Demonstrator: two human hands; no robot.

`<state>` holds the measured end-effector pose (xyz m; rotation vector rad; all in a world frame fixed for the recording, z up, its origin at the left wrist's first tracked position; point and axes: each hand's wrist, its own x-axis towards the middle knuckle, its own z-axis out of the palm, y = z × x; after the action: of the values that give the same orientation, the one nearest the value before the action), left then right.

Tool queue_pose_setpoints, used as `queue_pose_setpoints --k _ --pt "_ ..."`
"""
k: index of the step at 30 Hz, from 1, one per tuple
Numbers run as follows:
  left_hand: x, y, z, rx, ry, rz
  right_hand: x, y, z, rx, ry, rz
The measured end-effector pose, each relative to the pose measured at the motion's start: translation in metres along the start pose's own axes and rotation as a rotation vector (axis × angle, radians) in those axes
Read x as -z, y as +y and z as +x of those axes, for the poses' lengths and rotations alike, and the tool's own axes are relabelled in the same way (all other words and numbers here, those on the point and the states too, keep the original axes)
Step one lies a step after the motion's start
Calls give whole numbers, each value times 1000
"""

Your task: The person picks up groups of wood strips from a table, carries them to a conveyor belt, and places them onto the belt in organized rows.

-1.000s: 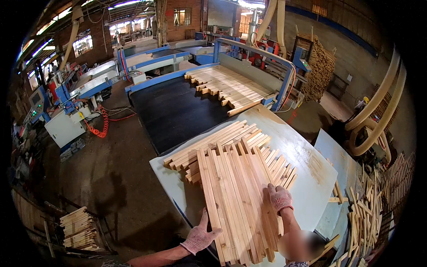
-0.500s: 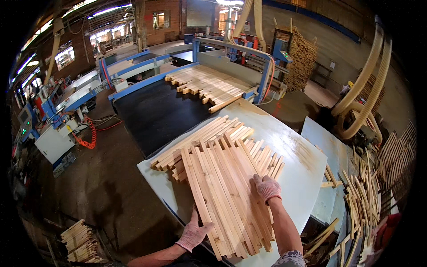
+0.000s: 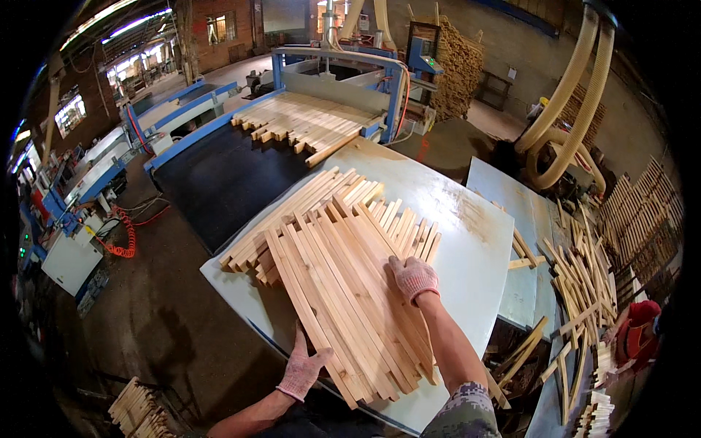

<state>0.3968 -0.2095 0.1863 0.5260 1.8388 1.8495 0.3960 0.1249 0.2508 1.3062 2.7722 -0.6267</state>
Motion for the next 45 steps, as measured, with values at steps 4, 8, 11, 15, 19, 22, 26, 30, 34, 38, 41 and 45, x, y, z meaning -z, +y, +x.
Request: queue_pose_setpoints --k 4,8,11,15,19,22,26,30,34,38,41,45 --pt "-1 6 0 -28 -6 6 -2 7 0 52 -1 -11" --pt "-2 4 -2 12 -4 -76 7 11 4 71 -91 36" --pt "-3 7 -2 10 12 -54 6 16 12 35 -100 0" --pt "-4 7 -2 38 7 -49 4 7 3 -3 -77 -2" --pt "-8 7 -2 66 -3 -23 -4 8 5 -31 -19 15" --pt "-11 3 -4 59 29 -122 -4 4 -2 -49 2 38" --pt "-16 -6 -9 15 76 -257 7 -14 -21 -87 -31 100" --pt "-12 14 -14 42 12 -264 4 -11 -24 -108 -37 81" --pt "4 27 -12 19 -1 -173 -2 -12 -26 -120 26 80" --pt "30 49 4 -65 -33 -251 17 -50 -33 -107 145 107" --pt "62 35 21 -68 -62 -255 25 -84 -30 -82 243 122" --pt "128 54 47 -300 -36 -154 33 -166 -43 -52 329 131"
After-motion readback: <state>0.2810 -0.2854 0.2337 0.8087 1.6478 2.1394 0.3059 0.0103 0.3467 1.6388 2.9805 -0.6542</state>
